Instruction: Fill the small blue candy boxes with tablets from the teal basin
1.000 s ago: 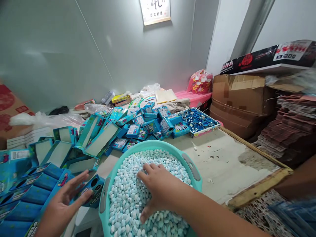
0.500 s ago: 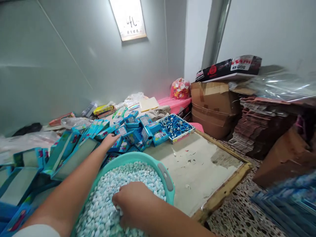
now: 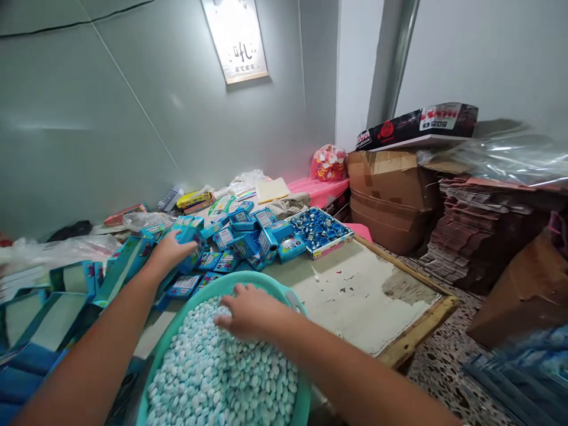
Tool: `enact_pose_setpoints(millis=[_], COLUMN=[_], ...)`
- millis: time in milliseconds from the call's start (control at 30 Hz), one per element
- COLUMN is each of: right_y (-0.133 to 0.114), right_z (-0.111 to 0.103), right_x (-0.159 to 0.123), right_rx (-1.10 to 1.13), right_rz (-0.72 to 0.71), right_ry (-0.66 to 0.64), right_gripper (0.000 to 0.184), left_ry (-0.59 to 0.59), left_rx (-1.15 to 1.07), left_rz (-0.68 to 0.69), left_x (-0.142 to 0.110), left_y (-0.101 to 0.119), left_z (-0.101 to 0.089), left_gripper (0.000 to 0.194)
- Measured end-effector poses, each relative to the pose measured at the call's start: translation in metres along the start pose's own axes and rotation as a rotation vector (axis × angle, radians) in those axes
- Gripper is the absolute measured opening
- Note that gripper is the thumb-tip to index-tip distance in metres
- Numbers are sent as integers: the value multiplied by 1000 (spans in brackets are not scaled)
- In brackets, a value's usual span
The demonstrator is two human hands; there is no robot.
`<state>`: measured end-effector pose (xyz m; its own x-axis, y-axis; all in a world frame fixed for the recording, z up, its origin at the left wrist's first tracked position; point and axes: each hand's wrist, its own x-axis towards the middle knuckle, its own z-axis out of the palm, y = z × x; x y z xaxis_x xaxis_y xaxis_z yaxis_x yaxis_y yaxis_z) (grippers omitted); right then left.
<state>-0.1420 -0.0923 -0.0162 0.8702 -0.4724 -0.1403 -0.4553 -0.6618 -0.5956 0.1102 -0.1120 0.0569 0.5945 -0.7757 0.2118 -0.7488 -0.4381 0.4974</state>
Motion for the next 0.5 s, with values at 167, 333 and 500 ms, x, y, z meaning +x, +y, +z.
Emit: enact_pose_setpoints(millis=[167,333,500], right_y=[14,16,11], right_z=[-7,5,9], right_x=[37,31,11], right_rx=[-6,-50,-30], right_rz=[-9,-60,-149], right_ry=[-172,-187,-222], right_gripper=[70,69,91], left_ry=[246,239,42], left_rx=[-723,-987,-1085], left_rz=[-56,-169,-335], left_x=[-99,-174,-161], left_y=[5,-10,-17], left_z=[-45,-1,29], left_gripper=[57,67,75])
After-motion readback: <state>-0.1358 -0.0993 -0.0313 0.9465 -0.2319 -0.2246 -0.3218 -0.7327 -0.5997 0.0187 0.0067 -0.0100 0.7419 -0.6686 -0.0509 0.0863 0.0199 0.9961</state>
